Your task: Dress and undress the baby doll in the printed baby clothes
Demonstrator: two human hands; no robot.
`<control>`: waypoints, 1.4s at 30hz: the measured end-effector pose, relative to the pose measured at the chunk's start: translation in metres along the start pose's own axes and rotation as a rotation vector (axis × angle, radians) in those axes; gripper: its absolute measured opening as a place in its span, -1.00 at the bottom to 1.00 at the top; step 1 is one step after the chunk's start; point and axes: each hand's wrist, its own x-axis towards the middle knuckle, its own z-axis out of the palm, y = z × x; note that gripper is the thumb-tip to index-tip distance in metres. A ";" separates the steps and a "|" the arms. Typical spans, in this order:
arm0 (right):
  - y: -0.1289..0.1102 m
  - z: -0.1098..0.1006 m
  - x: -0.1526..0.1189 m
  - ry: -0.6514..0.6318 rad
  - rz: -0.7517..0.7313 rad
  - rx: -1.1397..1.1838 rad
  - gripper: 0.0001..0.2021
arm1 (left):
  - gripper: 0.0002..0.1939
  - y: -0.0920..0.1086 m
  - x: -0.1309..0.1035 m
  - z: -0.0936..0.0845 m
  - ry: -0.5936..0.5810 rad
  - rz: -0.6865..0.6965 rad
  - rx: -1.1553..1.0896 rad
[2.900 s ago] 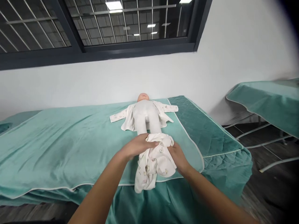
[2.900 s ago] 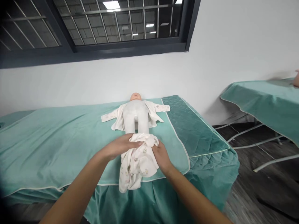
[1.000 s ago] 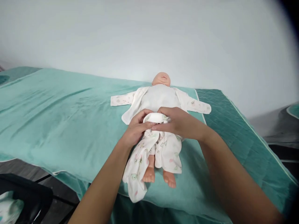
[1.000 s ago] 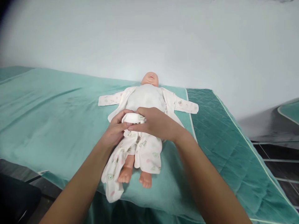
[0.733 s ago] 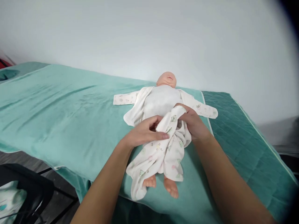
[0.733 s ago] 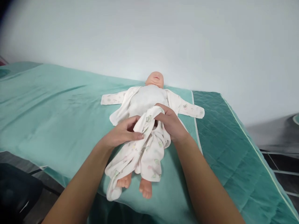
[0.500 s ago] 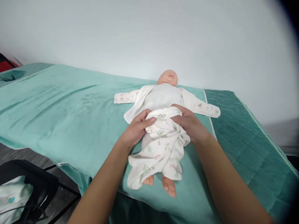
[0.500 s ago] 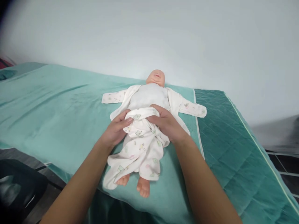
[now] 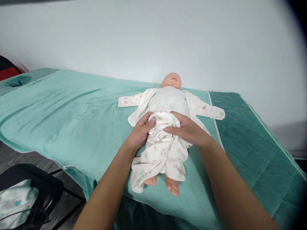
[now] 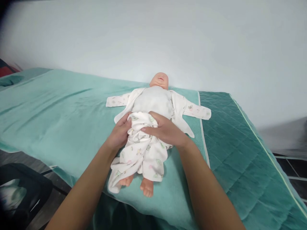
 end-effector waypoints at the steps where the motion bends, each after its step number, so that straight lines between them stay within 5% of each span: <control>1: 0.003 -0.001 0.001 0.049 -0.008 0.073 -0.76 | -0.66 0.002 -0.001 0.001 -0.046 -0.006 0.039; 5: 0.010 -0.004 0.003 0.142 -0.026 0.277 -0.75 | -0.50 0.010 -0.004 0.005 -0.145 -0.087 0.189; 12: 0.003 0.000 0.003 0.144 0.010 0.125 -0.77 | -0.69 0.007 -0.005 0.005 -0.010 -0.079 0.048; 19: -0.007 0.002 -0.002 -0.118 0.036 -0.174 -0.50 | -0.69 0.003 -0.003 0.005 0.053 -0.017 -0.050; 22: -0.005 0.004 -0.003 -0.071 0.053 -0.174 -0.53 | -0.70 0.003 -0.004 0.004 0.060 -0.020 -0.038; 30: 0.007 0.003 0.001 0.162 0.005 0.304 -0.70 | -0.64 0.006 -0.005 0.005 -0.003 -0.055 0.144; 35: 0.006 0.003 0.002 0.188 0.012 0.298 -0.66 | -0.42 0.012 -0.005 0.003 -0.090 -0.073 0.254; 42: 0.007 0.002 0.002 0.183 -0.017 0.142 -0.70 | -0.64 0.006 -0.006 0.003 -0.016 -0.095 0.147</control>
